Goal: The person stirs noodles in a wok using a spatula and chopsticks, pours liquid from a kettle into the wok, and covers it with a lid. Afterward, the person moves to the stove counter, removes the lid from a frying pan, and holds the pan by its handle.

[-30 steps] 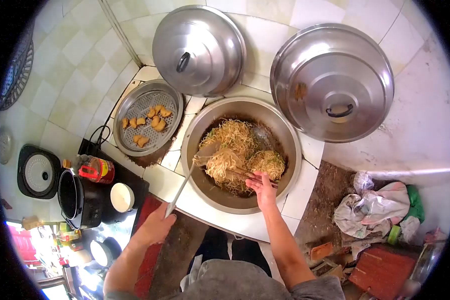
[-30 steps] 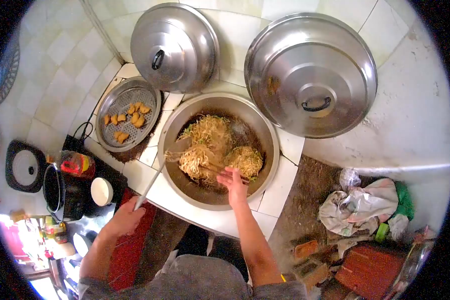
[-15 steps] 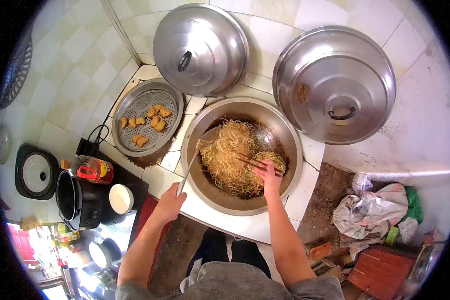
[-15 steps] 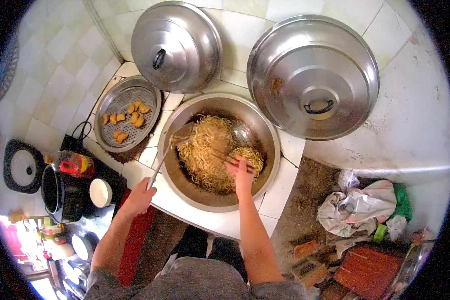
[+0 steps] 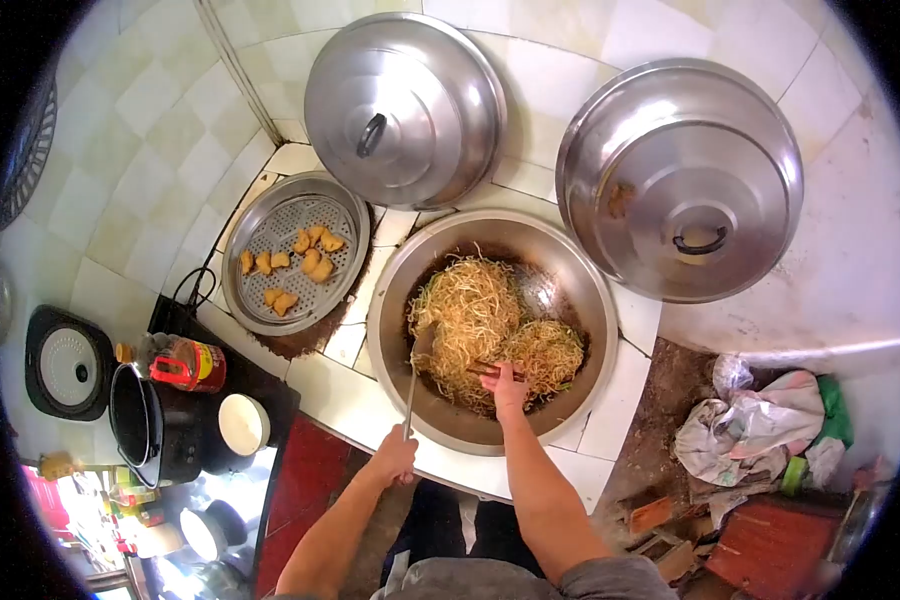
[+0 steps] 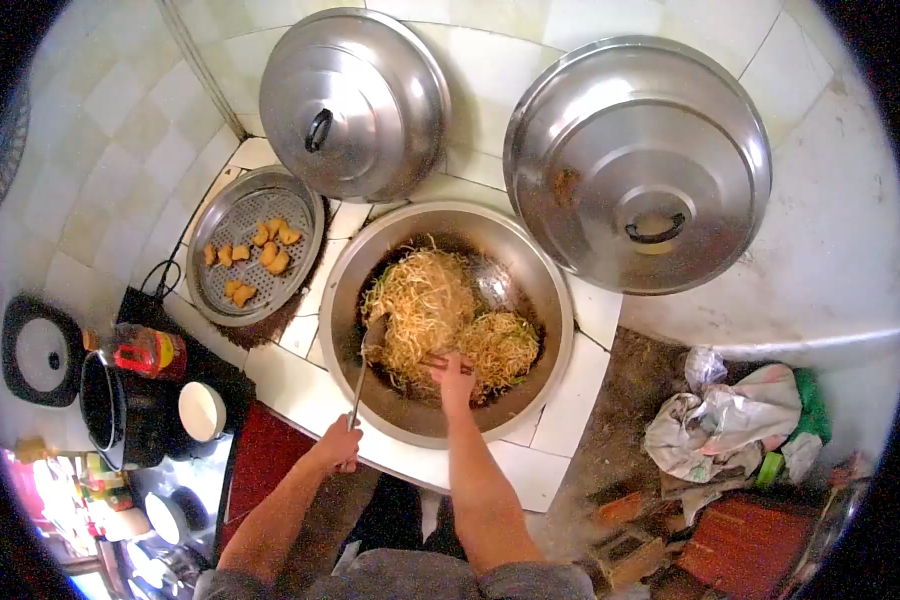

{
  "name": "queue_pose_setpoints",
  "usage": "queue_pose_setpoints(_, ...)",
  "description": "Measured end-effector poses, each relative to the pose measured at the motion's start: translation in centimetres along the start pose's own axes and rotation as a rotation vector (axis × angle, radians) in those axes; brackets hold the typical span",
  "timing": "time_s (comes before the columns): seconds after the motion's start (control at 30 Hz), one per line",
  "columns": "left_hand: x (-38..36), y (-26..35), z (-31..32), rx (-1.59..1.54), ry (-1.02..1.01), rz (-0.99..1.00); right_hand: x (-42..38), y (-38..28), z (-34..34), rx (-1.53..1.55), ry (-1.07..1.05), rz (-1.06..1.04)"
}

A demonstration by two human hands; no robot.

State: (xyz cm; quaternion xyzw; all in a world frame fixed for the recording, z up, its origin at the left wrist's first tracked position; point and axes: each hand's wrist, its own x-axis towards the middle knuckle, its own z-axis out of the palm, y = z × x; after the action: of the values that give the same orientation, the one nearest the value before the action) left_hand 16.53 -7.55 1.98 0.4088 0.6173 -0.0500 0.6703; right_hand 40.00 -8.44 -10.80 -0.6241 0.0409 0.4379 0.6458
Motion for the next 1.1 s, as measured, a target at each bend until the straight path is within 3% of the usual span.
queue_pose_setpoints(0.23, -7.0, -1.1, -2.0, -0.168, -0.153, -0.177, -4.0, -3.5, -2.1, -0.022, -0.07, 0.019)
queue_pose_setpoints(0.4, -12.1, 1.7, -3.1, -0.126, -0.154, -0.07, -6.6, -6.8, -2.2, 0.041, -0.139, -0.041)
queue_pose_setpoints(0.63, -16.2, 4.6, -4.1, 0.274, 0.104, 0.153, -8.7, -12.2, -0.2, 0.082, -0.248, -0.126)
queue_pose_setpoints(0.67, -15.2, 4.4, -4.0, 0.389, 0.167, 0.3, -8.0, -11.9, -0.4, 0.174, -0.275, -0.116)
queue_pose_setpoints(0.77, -10.3, 3.5, -4.2, 0.564, 0.292, 0.586, -5.0, -8.8, -1.9, 0.005, -0.202, -0.259)
queue_pose_setpoints(0.93, -7.1, 8.2, -2.8, 0.755, 0.301, 0.536, -6.1, -10.9, -3.7, -0.158, 0.03, -0.287)
queue_pose_setpoints(1.03, -3.8, 9.0, -0.7, 1.022, 0.376, 0.412, -4.8, -9.7, -2.9, -0.073, 0.03, -0.389)
queue_pose_setpoints(1.07, -3.2, 8.1, -0.3, 1.119, 0.369, 0.372, -4.4, -8.5, -3.2, -0.202, -0.067, -0.392)
queue_pose_setpoints(1.1, -3.8, 6.6, -0.3, 1.146, 0.343, 0.371, -4.2, -6.8, -3.1, -0.217, -0.098, -0.265)
